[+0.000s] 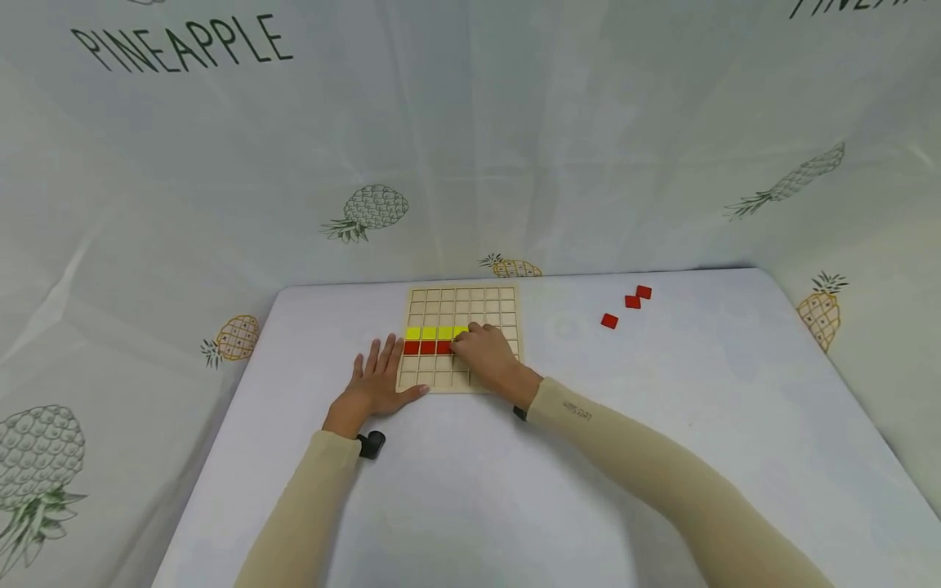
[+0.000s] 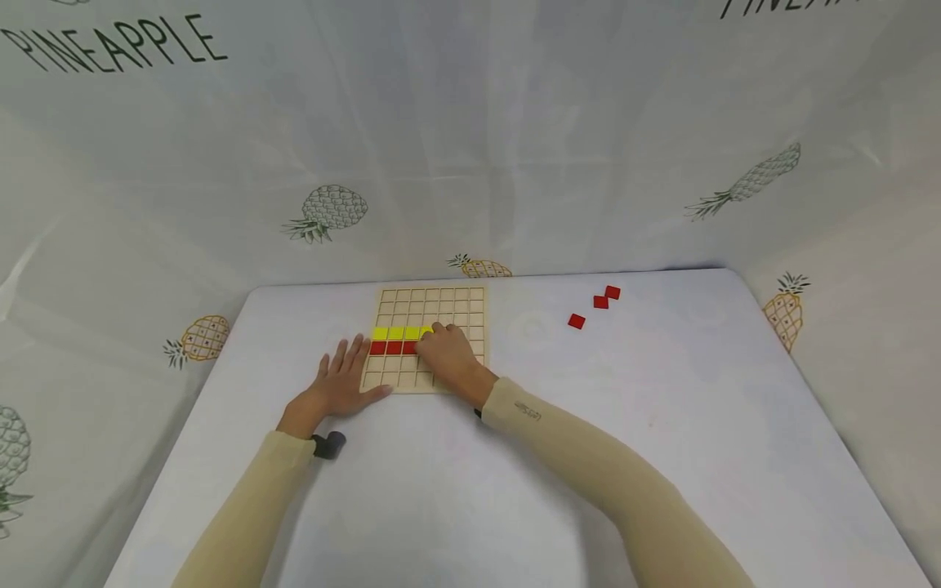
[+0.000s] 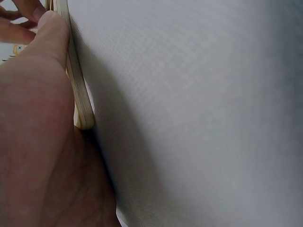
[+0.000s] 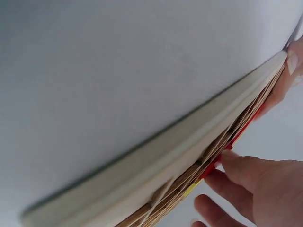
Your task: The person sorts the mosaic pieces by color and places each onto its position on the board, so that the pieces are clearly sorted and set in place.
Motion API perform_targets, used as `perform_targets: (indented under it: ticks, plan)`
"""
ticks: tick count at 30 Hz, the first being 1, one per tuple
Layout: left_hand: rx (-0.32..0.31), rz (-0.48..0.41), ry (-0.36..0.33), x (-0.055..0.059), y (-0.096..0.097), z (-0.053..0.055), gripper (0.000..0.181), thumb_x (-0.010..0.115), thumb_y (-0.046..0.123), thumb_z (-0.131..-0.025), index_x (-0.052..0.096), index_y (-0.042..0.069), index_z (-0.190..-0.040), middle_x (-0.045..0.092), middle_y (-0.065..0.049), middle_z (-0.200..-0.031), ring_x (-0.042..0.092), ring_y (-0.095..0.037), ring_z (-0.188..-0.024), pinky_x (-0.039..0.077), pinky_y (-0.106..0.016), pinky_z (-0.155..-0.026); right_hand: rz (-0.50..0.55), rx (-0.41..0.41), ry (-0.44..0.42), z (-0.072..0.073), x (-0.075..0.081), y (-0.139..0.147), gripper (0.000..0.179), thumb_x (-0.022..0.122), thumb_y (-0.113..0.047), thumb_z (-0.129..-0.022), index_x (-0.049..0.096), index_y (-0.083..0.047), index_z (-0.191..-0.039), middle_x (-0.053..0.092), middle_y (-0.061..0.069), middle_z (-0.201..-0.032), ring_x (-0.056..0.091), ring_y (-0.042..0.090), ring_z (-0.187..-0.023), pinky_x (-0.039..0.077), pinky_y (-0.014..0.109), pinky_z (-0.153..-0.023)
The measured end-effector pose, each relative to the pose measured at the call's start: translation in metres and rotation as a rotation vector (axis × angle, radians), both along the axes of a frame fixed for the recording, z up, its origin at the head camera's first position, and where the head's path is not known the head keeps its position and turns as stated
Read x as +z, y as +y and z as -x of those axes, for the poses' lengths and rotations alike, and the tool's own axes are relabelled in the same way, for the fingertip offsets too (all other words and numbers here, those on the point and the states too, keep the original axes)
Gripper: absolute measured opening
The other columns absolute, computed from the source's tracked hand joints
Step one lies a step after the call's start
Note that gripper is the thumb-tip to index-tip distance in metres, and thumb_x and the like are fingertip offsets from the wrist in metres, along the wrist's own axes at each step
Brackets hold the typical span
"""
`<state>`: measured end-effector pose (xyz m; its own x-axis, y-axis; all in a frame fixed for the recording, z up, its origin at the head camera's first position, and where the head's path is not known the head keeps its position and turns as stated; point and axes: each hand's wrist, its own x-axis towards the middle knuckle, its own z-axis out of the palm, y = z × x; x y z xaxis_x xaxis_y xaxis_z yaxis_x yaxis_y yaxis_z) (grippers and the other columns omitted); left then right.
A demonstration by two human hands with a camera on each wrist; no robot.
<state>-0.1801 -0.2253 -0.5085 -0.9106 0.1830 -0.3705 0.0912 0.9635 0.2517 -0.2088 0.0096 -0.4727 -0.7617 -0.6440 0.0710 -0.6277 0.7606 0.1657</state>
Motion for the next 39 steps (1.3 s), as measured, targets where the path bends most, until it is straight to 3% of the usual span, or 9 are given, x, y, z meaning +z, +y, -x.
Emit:
perform_targets:
  ticks: [8, 16, 23, 31, 39]
  plan:
    - [-0.006, -0.005, 0.002, 0.001, 0.004, 0.001, 0.113, 0.057, 0.067, -0.099, -0.005, 0.004, -0.169, -0.010, -0.017, -0.177, -0.013, -0.042, -0.162, -0.006, -0.065, -0.127, -0.090, -0.031, -0.028, -0.014, -0.001, 0.008, 0.045, 0.073, -0.011, -0.101, 0.068, -0.019, -0.144, 0.066, -0.003, -0.146, 0.068, 0.021, -0.119, 0.060, 0.034, -0.094]
    - [-0.010, -0.013, 0.004, 0.003, 0.006, 0.000, 0.112, 0.057, 0.066, -0.099, -0.005, 0.003, -0.169, -0.010, -0.018, -0.177, -0.013, -0.042, -0.162, -0.007, -0.065, -0.127, -0.088, -0.018, -0.044, -0.023, -0.002, 0.015, 0.050, 0.072, -0.010, -0.102, 0.061, -0.013, -0.150, 0.057, 0.002, -0.156, 0.065, 0.021, -0.128, 0.057, 0.034, -0.100]
    - [0.000, -0.006, 0.020, 0.000, 0.002, 0.000, 0.113, 0.059, 0.065, -0.098, -0.004, 0.002, -0.169, -0.009, -0.019, -0.177, -0.012, -0.044, -0.162, -0.007, -0.067, -0.126, -0.052, 0.008, -0.038, -0.029, 0.003, 0.026, 0.049, 0.074, -0.010, -0.100, 0.063, -0.012, -0.148, 0.057, 0.004, -0.156, 0.063, 0.023, -0.131, 0.055, 0.037, -0.104]
    - [0.002, -0.013, 0.022, -0.003, 0.002, -0.001, 0.113, 0.060, 0.063, -0.098, -0.004, 0.002, -0.169, -0.009, -0.020, -0.177, -0.012, -0.044, -0.162, -0.008, -0.067, -0.126, 0.053, -0.045, -0.038, -0.035, 0.012, 0.070, 0.046, 0.074, -0.005, -0.099, 0.065, -0.008, -0.144, 0.059, 0.009, -0.153, 0.063, 0.028, -0.130, 0.055, 0.042, -0.104]
    - [0.002, -0.027, 0.034, -0.002, 0.002, -0.005, 0.112, 0.062, 0.060, -0.097, -0.001, 0.001, -0.168, -0.007, -0.021, -0.177, -0.010, -0.046, -0.161, -0.008, -0.068, -0.126, 0.177, -0.142, 0.004, -0.036, 0.009, 0.133, 0.045, 0.077, -0.017, -0.099, 0.068, -0.004, -0.141, 0.064, 0.013, -0.148, 0.066, 0.032, -0.127, 0.056, 0.048, -0.103]
